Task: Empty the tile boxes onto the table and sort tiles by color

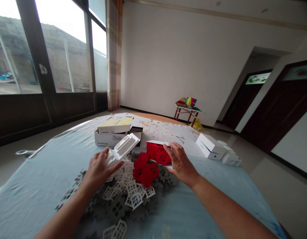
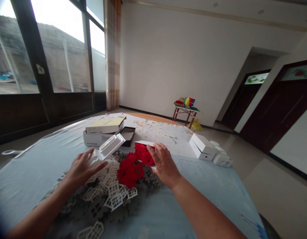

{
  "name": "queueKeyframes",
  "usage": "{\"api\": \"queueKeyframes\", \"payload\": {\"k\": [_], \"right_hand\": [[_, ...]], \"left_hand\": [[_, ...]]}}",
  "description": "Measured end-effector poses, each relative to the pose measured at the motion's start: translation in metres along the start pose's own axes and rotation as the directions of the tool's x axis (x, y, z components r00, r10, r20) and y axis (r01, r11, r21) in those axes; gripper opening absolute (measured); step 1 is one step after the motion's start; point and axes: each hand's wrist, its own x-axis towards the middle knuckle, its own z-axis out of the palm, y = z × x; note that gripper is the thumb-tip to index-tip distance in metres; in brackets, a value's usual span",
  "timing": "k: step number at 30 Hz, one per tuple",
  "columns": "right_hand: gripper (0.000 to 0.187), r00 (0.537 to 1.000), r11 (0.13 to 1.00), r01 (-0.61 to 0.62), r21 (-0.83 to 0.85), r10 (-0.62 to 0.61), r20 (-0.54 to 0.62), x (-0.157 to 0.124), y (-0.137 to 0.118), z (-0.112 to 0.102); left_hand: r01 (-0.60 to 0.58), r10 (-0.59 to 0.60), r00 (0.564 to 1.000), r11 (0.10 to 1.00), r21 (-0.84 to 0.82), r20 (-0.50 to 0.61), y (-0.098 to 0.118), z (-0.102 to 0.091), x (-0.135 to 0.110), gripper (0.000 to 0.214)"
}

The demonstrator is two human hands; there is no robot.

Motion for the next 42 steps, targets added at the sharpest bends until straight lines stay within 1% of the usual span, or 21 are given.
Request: {"api": "queueKeyframes", "payload": {"k": [3,5,7,9,12,14,19,24,28,32,37,40,42], "right_hand": [[0.098,1.000,0.999,0.011,-0.047,-0.010,0.026,-0.003,0.008,-0.003],[0.096,0.999,0.997,0.027,-0.067,-0.024,0.042,-0.001,0.008,-0.005],[0.095,0.996,0.995,0.063,-0.071,-0.059,0.060,0.005,0.000,-0.007],[0.092,0.991,0.990,0.119,-0.074,-0.113,0.073,0.013,-0.013,-0.008],[0.082,0.973,0.971,0.216,-0.104,-0.206,0.099,0.024,-0.032,-0.007],[0.076,0.963,0.956,0.259,-0.135,-0.243,0.119,0.027,-0.038,-0.005],[0.070,0.967,0.944,0.246,-0.220,-0.225,0.116,0.020,-0.028,-0.009],[0.066,0.956,0.916,0.294,-0.272,-0.283,0.082,0.016,-0.024,-0.024],[0.063,0.943,0.884,0.332,-0.330,-0.315,0.105,0.016,-0.022,-0.033],[0.061,0.951,0.886,0.307,-0.346,-0.294,0.090,0.009,-0.013,-0.040],[0.068,0.962,0.918,0.272,-0.287,-0.264,0.068,0.001,-0.003,-0.050],[0.077,0.980,0.956,0.194,-0.220,-0.196,0.014,-0.004,0.005,-0.052],[0.084,0.992,0.981,0.111,-0.157,-0.119,-0.041,-0.009,0.012,-0.051]], "left_hand": [[-0.014,0.014,1.000,1.000,0.006,0.007,0.001,-0.001,-0.001,0.094],[-0.025,0.025,1.000,1.000,0.013,0.005,0.002,-0.001,-0.001,0.093],[-0.035,0.035,0.999,0.999,0.017,-0.001,0.002,0.000,-0.002,0.093],[-0.036,0.036,0.999,0.999,0.019,-0.009,0.002,0.001,-0.002,0.094],[-0.003,0.003,0.999,1.000,0.013,-0.034,0.001,0.001,-0.003,0.094],[0.027,-0.026,0.998,1.000,0.012,-0.056,-0.001,0.000,-0.003,0.095],[0.055,-0.052,0.995,0.998,0.031,-0.080,-0.005,0.000,-0.002,0.097],[0.055,-0.050,0.996,0.996,0.067,-0.068,-0.009,0.004,0.000,0.097],[0.067,-0.063,0.997,0.995,0.076,-0.053,-0.007,0.003,0.000,0.098],[0.054,-0.050,0.997,0.995,0.088,-0.051,-0.006,0.000,-0.001,0.097],[0.034,-0.028,0.997,0.996,0.081,-0.076,-0.008,0.001,-0.001,0.095],[0.027,-0.022,0.998,0.997,0.074,-0.066,-0.010,0.003,-0.001,0.093],[0.024,-0.019,0.997,0.997,0.073,-0.069,-0.011,0.004,-0.001,0.093]]}}
